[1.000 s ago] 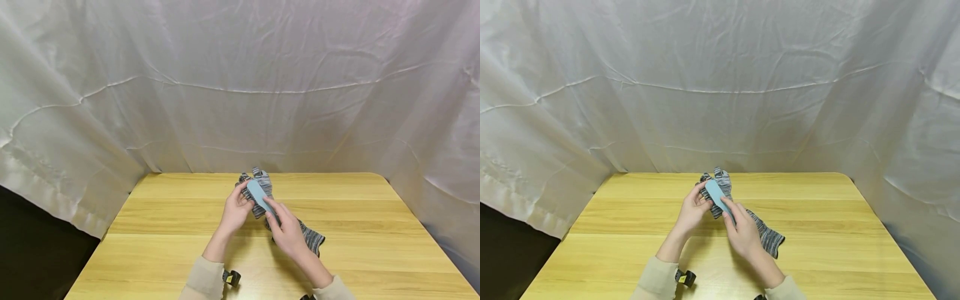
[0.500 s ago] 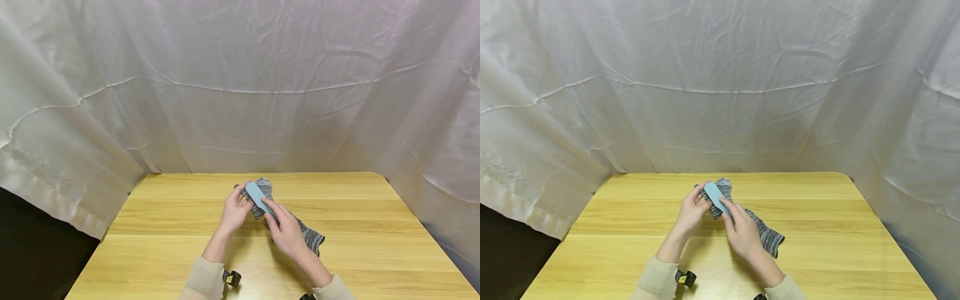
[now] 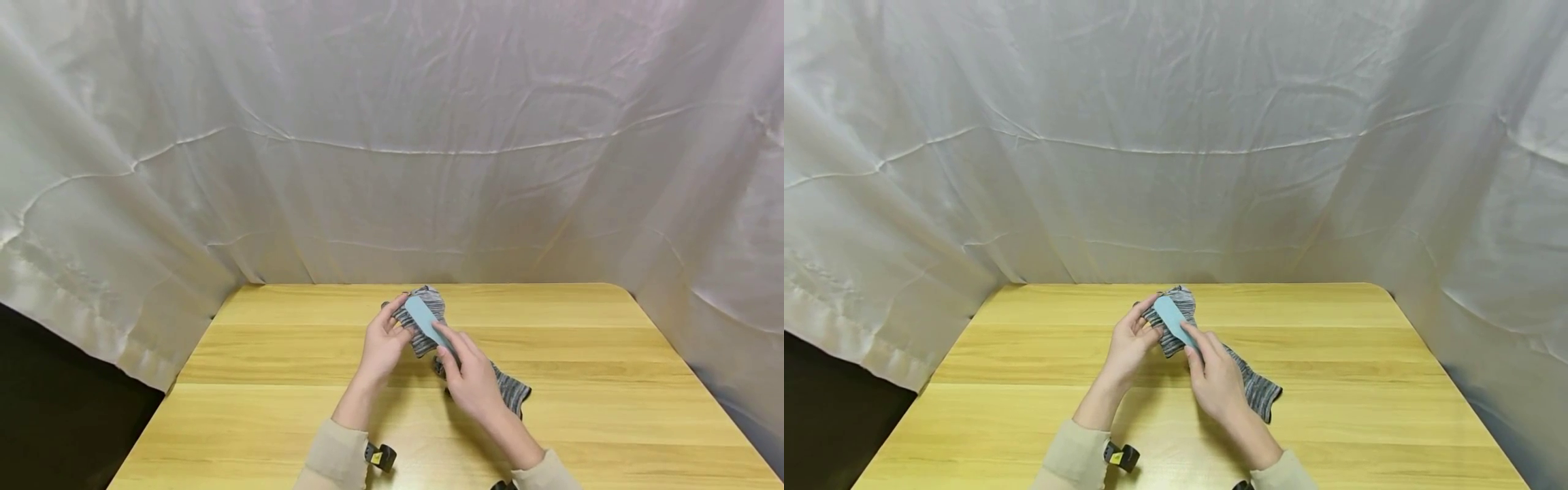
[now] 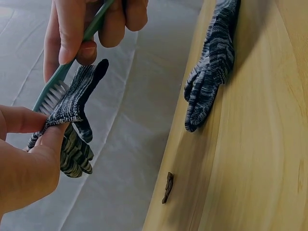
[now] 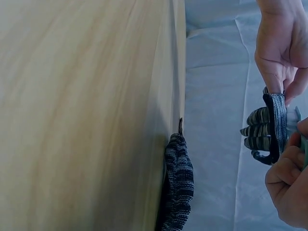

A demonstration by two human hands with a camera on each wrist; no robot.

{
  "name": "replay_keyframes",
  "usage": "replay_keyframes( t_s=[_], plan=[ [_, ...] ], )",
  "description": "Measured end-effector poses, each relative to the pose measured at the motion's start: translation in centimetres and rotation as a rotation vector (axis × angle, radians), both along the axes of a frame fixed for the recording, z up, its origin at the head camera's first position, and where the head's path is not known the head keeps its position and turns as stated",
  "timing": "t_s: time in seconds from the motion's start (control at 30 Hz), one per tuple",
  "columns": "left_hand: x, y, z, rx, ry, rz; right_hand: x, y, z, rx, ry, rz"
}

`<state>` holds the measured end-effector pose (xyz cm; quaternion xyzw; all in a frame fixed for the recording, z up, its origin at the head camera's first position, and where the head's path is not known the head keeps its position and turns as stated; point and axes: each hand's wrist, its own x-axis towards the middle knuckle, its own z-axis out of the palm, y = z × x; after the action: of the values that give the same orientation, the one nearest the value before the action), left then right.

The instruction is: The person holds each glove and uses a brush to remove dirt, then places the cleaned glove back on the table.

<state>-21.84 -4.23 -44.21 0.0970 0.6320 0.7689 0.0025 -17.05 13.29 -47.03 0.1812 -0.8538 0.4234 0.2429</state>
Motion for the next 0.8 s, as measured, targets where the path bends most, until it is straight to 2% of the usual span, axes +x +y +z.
replay_keyframes(
  t_s=[0.4,0.8],
  plan=[
    [0.03,0.15,-0.05,0.051,-0.002,0.026,-0.07,0.27,-0.1,-0.003,0.034,-0.023],
    [0.06,0.14,0.04,0.063,-0.004,0.046,-0.36,0.33,-0.21,-0.005,0.071,-0.052]
  ],
)
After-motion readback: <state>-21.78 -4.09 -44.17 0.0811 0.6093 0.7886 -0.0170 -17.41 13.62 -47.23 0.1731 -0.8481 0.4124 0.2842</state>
